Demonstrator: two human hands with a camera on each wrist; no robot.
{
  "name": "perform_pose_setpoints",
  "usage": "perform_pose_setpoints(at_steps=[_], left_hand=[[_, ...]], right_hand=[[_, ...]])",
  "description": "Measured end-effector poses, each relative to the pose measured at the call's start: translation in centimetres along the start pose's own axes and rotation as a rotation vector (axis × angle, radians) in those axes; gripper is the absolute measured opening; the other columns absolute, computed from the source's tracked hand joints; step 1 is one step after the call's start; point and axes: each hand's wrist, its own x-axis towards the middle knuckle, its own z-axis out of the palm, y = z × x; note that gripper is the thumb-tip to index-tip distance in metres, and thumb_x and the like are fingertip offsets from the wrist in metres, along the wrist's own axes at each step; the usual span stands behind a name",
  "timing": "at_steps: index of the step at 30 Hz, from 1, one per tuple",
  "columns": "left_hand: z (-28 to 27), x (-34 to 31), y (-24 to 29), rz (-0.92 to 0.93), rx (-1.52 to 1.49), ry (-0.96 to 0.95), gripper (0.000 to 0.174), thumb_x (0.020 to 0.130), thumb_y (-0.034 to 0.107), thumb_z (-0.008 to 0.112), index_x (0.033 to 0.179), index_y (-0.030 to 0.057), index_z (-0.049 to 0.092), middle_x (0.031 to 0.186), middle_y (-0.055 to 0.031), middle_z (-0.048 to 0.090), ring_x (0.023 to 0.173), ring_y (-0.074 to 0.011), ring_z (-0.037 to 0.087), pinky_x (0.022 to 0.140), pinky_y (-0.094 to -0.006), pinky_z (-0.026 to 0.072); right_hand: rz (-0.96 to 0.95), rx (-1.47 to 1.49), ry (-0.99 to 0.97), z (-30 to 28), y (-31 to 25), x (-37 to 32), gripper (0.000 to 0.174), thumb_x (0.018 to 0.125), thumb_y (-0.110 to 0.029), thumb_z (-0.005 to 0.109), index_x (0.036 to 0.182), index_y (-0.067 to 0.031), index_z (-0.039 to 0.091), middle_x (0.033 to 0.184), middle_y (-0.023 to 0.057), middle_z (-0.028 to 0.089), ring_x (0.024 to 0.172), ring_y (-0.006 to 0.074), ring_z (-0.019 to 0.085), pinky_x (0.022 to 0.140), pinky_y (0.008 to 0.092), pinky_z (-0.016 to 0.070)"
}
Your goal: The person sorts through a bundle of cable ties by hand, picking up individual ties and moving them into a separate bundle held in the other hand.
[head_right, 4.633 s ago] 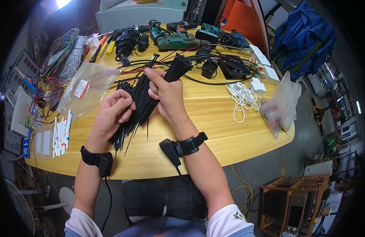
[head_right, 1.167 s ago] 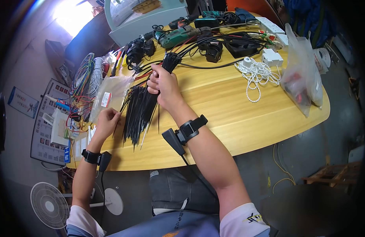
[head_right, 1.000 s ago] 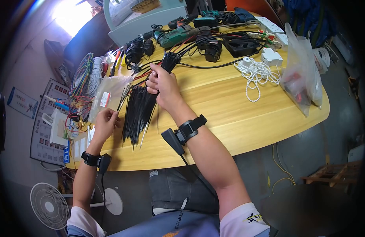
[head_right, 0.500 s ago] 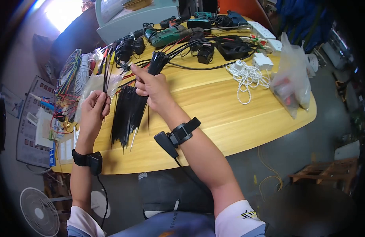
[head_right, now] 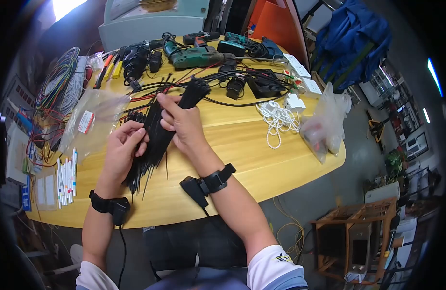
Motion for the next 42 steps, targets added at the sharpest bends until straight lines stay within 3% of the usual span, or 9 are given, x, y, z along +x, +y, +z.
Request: perform_pose_setpoints(at_steps=[10,13,16,19,32,42], left_hand=[[-0.2,-0.1,-0.3,0.003,-0.066,-0.009,0.011,0.096,0.010,0.057,0.099,-0.0009,0.059,0.082,-0.0068,0.064,0.061,-0.0097,0.058,0.054,-0.0206,0.0425],[0.0,-0.1,-0.4,0.004,-0.075,0.002,0.011,0.096,0.010,0.058,0.099,-0.0008,0.060,0.084,-0.0070,0.064,0.063,-0.0104,0.059,0.054,-0.0207,0.0430],[-0.1,0.0,-0.8,0.010,-0.080,0.009,0.011,0.096,0.010,0.058,0.099,-0.0007,0.060,0.084,-0.0071,0.064,0.063,-0.0107,0.059,0.054,-0.0207,0.0429],[-0.2,0.1,-1.0,0.008,-0.087,0.018,0.011,0.096,0.010,0.059,0.099,-0.0008,0.060,0.084,-0.0071,0.065,0.063,-0.0107,0.059,0.054,-0.0207,0.0428],[0.0,0.0,-0.7,-0.006,-0.097,0.024,0.011,0.095,0.009,0.059,0.099,-0.0014,0.060,0.085,-0.0098,0.067,0.064,-0.0121,0.062,0.055,-0.0220,0.0464],[-0.2,0.0,-1.0,-0.011,-0.071,0.009,0.010,0.095,0.009,0.060,0.099,-0.0002,0.061,0.083,-0.0070,0.065,0.061,-0.0089,0.056,0.053,-0.0203,0.0424]], right_hand=[[0.016,-0.120,-0.043,0.4,0.6,-0.3,0.016,0.086,-0.010,0.074,0.082,-0.0035,0.060,0.061,-0.0071,0.043,0.047,0.0021,0.034,0.042,0.0206,0.0253],[0.030,-0.174,-0.047,0.9,0.5,-0.5,0.022,0.090,-0.010,0.069,0.074,-0.0081,0.055,0.059,-0.0079,0.038,0.046,0.0017,0.031,0.042,0.0199,0.0249],[0.008,-0.148,-0.030,0.5,0.7,-0.4,0.015,0.085,-0.009,0.075,0.082,-0.0007,0.062,0.060,-0.0062,0.045,0.048,0.0020,0.035,0.043,0.0207,0.0257],[0.000,-0.194,-0.002,0.7,0.7,-0.5,0.014,0.085,-0.008,0.075,0.083,-0.0001,0.063,0.060,-0.0061,0.046,0.048,0.0021,0.035,0.043,0.0207,0.0259],[-0.027,-0.149,0.024,0.7,0.5,-0.5,0.014,0.084,-0.006,0.074,0.081,-0.0030,0.061,0.062,-0.0054,0.047,0.048,0.0020,0.035,0.043,0.0209,0.0251],[-0.066,-0.115,0.030,0.4,0.4,-0.2,0.015,0.084,-0.007,0.075,0.084,-0.0031,0.060,0.064,-0.0052,0.048,0.047,0.0021,0.035,0.042,0.0202,0.0254]])
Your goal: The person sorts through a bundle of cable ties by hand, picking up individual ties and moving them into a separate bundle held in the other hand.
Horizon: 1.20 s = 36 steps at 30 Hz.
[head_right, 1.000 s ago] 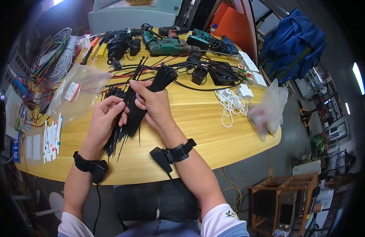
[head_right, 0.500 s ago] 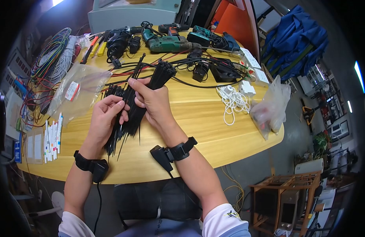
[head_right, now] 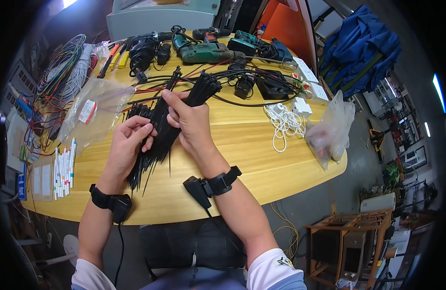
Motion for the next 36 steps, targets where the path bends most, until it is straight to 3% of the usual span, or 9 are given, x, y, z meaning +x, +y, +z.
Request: perform_pose_setpoints(at_steps=[36], left_hand=[[-0.01,0.03,-0.33,0.012,-0.025,-0.016,0.015,0.095,0.008,0.061,0.106,-0.0025,0.063,0.087,-0.0091,0.067,0.063,-0.0088,0.056,0.055,-0.0204,0.0427]], right_hand=[[-0.036,0.079,-0.036,-0.19,-0.50,0.22,0.013,0.088,-0.009,0.071,0.091,-0.0011,0.061,0.062,-0.0071,0.043,0.046,0.0020,0.031,0.043,0.0208,0.0250]])
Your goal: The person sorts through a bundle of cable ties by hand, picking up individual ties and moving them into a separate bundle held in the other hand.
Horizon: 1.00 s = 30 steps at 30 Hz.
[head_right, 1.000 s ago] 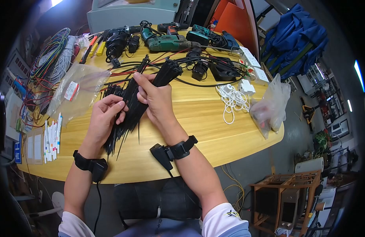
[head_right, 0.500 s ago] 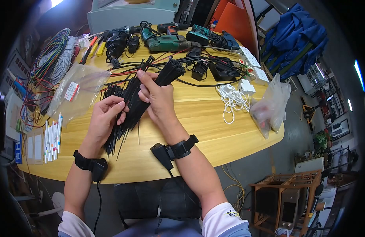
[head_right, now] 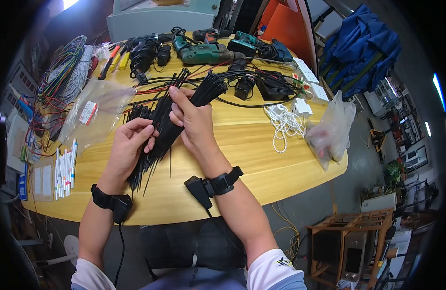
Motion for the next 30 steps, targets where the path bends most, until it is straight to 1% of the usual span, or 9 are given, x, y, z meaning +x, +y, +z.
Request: perform_pose_setpoints(at_steps=[17,20,23,26,30], left_hand=[[0.04,-0.08,0.16,-0.006,-0.010,-0.002,0.019,0.095,0.008,0.061,0.108,-0.0046,0.064,0.086,-0.0086,0.066,0.061,-0.0077,0.052,0.053,-0.0201,0.0390],[0.08,-0.10,0.35,-0.030,-0.012,-0.009,0.018,0.095,0.008,0.061,0.108,-0.0040,0.064,0.086,-0.0086,0.066,0.062,-0.0082,0.053,0.053,-0.0203,0.0402],[0.13,-0.17,0.36,-0.028,-0.046,0.001,0.019,0.095,0.010,0.062,0.107,-0.0045,0.064,0.087,-0.0101,0.068,0.063,-0.0085,0.059,0.054,-0.0198,0.0444],[0.09,-0.15,0.52,-0.029,-0.080,0.000,0.019,0.095,0.010,0.062,0.107,-0.0037,0.064,0.087,-0.0104,0.068,0.063,-0.0096,0.061,0.054,-0.0201,0.0454],[0.12,-0.15,0.56,-0.023,-0.090,0.013,0.019,0.095,0.011,0.062,0.108,-0.0037,0.064,0.087,-0.0105,0.068,0.062,-0.0097,0.061,0.054,-0.0204,0.0454]], right_hand=[[0.002,0.008,0.005,-0.07,-0.02,-0.06,0.012,0.089,-0.006,0.069,0.093,0.0005,0.061,0.063,-0.0062,0.043,0.046,0.0024,0.031,0.043,0.0208,0.0256],[-0.008,-0.008,0.015,-0.05,-0.10,-0.04,0.012,0.088,-0.006,0.070,0.093,0.0004,0.060,0.063,-0.0062,0.044,0.046,0.0023,0.031,0.043,0.0208,0.0256],[-0.009,-0.031,0.015,0.13,-0.16,-0.11,0.012,0.088,-0.006,0.070,0.091,-0.0003,0.060,0.063,-0.0062,0.044,0.046,0.0023,0.032,0.043,0.0209,0.0255],[-0.006,-0.060,0.003,0.17,0.06,-0.20,0.012,0.087,-0.007,0.071,0.088,-0.0009,0.060,0.063,-0.0058,0.045,0.046,0.0022,0.033,0.042,0.0208,0.0254],[-0.002,-0.088,-0.006,0.31,0.40,-0.43,0.013,0.086,-0.007,0.073,0.087,-0.0011,0.061,0.062,-0.0049,0.047,0.046,0.0022,0.035,0.042,0.0204,0.0257]])
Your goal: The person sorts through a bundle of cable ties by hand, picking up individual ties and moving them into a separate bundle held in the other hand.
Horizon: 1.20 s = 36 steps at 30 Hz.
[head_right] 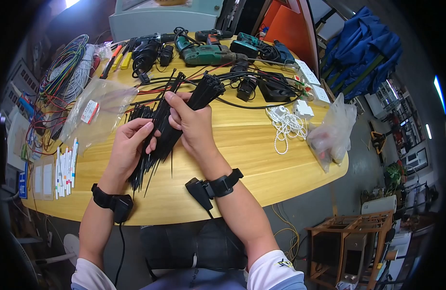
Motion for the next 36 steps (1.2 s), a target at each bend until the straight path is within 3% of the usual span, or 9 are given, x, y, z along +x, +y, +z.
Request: perform_pose_setpoints(at_steps=[13,28,36], left_hand=[[0.1,-0.1,0.1,-0.014,0.128,-0.017,0.021,0.096,0.012,0.060,0.103,-0.0072,0.066,0.081,-0.0051,0.064,0.061,-0.0066,0.052,0.054,-0.0188,0.0398],[0.3,-0.1,-0.1,0.006,0.145,-0.020,0.019,0.096,0.011,0.061,0.102,-0.0061,0.067,0.080,-0.0055,0.064,0.059,-0.0060,0.051,0.051,-0.0187,0.0377],[0.4,-0.1,-0.2,-0.005,0.206,-0.029,0.017,0.094,0.008,0.062,0.101,-0.0063,0.067,0.080,-0.0067,0.065,0.059,-0.0060,0.052,0.051,-0.0185,0.0392]], right_hand=[[-0.001,-0.021,0.009,0.3,-0.1,-0.1,0.014,0.086,-0.007,0.074,0.085,-0.0004,0.061,0.061,-0.0046,0.046,0.046,0.0025,0.035,0.042,0.0209,0.0254],[0.064,-0.120,-0.016,0.8,0.6,-0.8,0.023,0.085,-0.020,0.077,0.078,-0.0058,0.061,0.060,-0.0073,0.047,0.046,0.0016,0.036,0.042,0.0217,0.0239],[0.189,-0.156,0.091,0.6,0.5,-0.6,0.027,0.094,-0.025,0.065,0.081,-0.0040,0.055,0.062,-0.0030,0.046,0.044,0.0020,0.033,0.040,0.0208,0.0221]])
